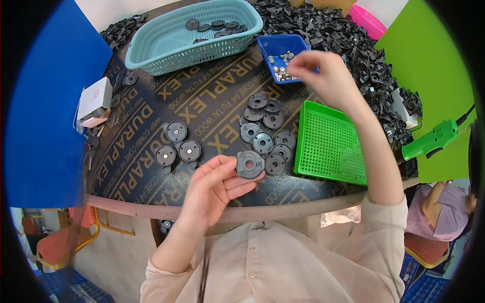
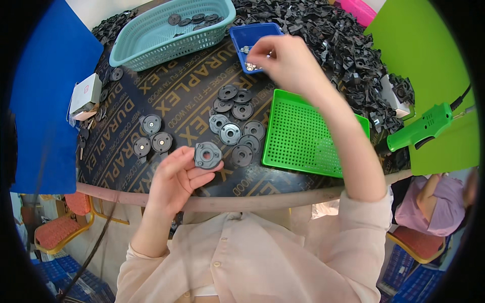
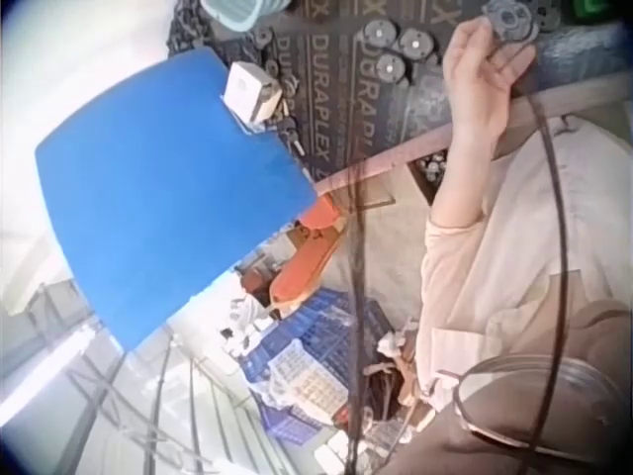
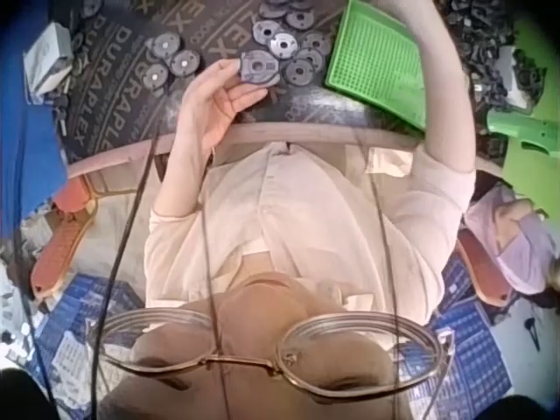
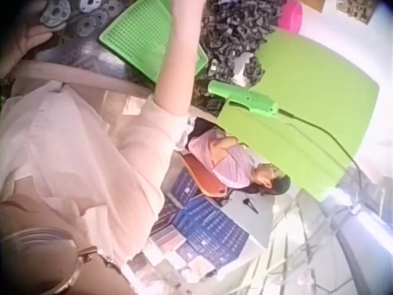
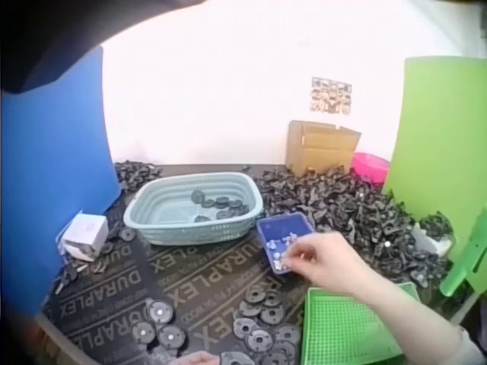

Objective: Assembling small plastic components by inserting screws using an electric screwdriver on a factory workbench.

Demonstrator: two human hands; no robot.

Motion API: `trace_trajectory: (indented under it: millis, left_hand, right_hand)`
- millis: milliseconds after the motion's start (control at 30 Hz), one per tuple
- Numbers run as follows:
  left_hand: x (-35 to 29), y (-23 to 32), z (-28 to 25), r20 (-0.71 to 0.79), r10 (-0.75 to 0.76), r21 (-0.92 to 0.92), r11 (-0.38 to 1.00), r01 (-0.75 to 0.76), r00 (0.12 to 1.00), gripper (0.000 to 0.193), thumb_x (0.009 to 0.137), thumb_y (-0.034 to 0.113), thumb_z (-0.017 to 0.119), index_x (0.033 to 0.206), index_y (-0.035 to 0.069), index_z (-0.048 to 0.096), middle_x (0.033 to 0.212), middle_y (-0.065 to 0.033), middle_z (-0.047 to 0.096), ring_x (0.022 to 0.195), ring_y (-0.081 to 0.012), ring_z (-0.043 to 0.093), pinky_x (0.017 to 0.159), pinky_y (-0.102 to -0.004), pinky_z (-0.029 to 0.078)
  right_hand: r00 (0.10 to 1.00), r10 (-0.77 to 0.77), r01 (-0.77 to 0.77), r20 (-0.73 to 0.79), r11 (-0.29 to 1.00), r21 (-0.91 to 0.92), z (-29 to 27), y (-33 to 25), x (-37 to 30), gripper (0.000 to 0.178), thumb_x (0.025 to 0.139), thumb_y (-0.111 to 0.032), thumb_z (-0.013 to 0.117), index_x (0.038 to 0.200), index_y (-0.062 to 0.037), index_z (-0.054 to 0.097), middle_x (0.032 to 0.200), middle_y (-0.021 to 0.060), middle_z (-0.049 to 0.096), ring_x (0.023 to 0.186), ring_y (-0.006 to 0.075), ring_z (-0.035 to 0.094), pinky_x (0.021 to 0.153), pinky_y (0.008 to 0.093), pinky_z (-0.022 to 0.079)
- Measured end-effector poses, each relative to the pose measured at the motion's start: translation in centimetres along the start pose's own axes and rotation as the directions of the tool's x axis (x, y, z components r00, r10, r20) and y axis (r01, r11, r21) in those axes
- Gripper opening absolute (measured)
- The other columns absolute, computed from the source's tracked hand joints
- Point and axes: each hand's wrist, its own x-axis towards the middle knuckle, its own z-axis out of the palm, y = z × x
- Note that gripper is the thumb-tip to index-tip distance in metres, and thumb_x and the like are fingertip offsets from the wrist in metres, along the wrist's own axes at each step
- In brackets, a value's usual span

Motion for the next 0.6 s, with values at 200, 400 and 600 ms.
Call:
trace_trajectory:
  millis: [200, 400, 600]
  left_hand:
    - [-0.4, -1.7, 1.5, 0.036, -0.016, -0.017, 1.000, 0.017, 0.999, 0.020, 0.100, 0.021, 0.047, 0.108, 0.004, 0.049, 0.116, -0.0141, 0.062, 0.110, -0.0274, 0.061, 0.091, -0.0347, 0.052]
    - [-0.3, -2.4, 2.2, 0.061, -0.066, -0.020, 0.997, 0.068, 0.996, 0.015, 0.099, 0.019, 0.047, 0.106, 0.006, 0.050, 0.109, -0.0092, 0.062, 0.105, -0.0245, 0.064, 0.091, -0.0355, 0.053]
    - [-0.5, -2.8, 1.4, 0.049, -0.019, -0.019, 1.000, 0.020, 0.999, 0.013, 0.100, 0.015, 0.045, 0.105, 0.005, 0.050, 0.112, -0.0124, 0.062, 0.105, -0.0274, 0.064, 0.090, -0.0377, 0.054]
  right_hand:
    - [0.924, -0.380, 0.382, -0.031, 0.921, 0.074, 2.4, -5.7, -9.8, 0.015, 0.068, -0.004, 0.076, 0.080, -0.0064, 0.067, 0.094, 0.0062, 0.064, 0.077, 0.0210, 0.060, 0.065, 0.0315, 0.049]
    - [0.927, -0.375, 0.375, -0.008, 0.927, -0.035, 3.0, -5.5, -11.6, 0.017, 0.070, -0.009, 0.075, 0.084, -0.0082, 0.067, 0.101, 0.0059, 0.062, 0.072, 0.0208, 0.056, 0.064, 0.0324, 0.045]
    - [0.966, -0.260, 0.249, 0.014, 0.939, 0.235, 3.0, -5.4, -11.5, 0.015, 0.074, -0.008, 0.074, 0.086, -0.0091, 0.065, 0.096, 0.0050, 0.060, 0.074, 0.0199, 0.056, 0.061, 0.0288, 0.046]
